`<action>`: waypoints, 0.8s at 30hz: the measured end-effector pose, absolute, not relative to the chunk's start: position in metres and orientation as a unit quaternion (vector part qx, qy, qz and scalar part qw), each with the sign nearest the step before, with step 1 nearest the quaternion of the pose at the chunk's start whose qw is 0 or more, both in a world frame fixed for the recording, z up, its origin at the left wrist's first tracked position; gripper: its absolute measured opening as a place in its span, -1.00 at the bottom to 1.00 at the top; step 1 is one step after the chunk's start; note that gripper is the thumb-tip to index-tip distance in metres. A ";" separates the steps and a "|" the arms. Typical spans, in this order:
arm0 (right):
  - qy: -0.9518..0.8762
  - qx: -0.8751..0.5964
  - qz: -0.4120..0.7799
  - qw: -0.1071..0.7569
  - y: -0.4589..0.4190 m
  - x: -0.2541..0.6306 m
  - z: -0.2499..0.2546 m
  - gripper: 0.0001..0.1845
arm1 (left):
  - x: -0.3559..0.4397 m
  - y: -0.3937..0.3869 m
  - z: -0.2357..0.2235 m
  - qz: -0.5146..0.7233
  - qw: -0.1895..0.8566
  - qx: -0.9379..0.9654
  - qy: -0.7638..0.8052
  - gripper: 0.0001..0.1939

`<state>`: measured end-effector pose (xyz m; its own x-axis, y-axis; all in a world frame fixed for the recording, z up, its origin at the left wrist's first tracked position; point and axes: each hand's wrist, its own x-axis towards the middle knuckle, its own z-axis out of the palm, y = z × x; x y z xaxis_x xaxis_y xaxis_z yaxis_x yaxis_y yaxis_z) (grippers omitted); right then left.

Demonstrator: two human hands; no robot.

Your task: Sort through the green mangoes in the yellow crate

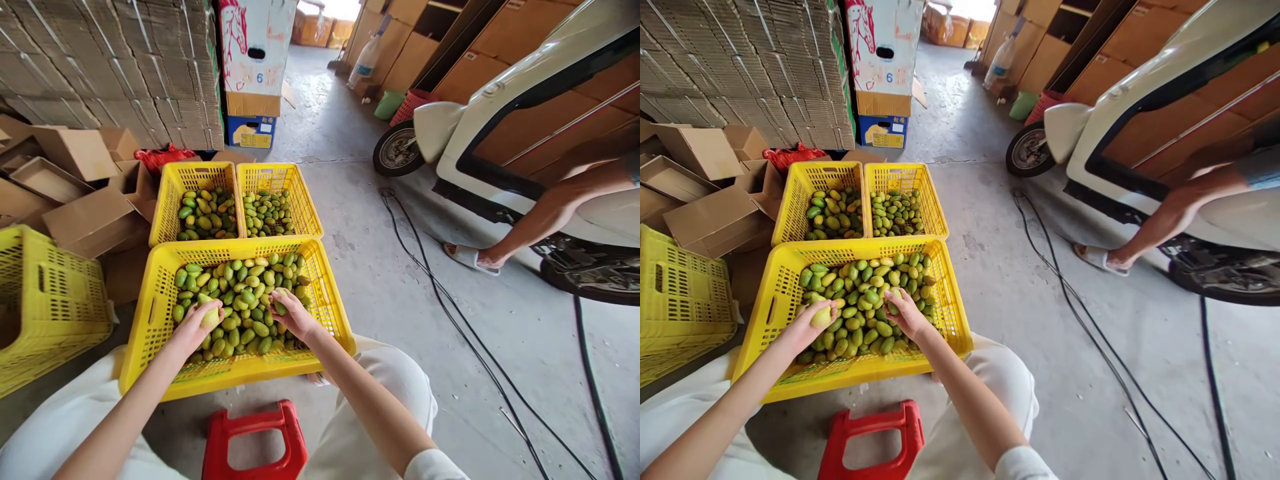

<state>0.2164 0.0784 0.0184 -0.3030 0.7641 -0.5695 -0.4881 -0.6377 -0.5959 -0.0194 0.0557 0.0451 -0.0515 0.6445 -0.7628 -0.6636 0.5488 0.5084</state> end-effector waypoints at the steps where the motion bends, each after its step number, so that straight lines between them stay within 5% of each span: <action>1: -0.160 -0.436 0.791 0.397 0.079 0.217 0.019 -0.49 | -0.019 0.057 0.045 0.481 0.680 -0.017 0.553 -0.84; 10: -0.121 -0.359 0.827 0.414 0.083 0.223 0.025 -0.65 | -0.025 0.064 0.053 0.472 0.671 -0.076 0.567 -0.86; 16: -0.085 -0.301 0.839 0.445 0.087 0.224 0.022 -0.46 | -0.027 0.063 0.061 0.491 0.713 -0.032 0.500 -0.66; 24: -0.116 -0.324 0.825 0.449 0.086 0.222 0.028 -0.48 | -0.027 0.060 0.055 0.489 0.703 0.037 0.515 -0.88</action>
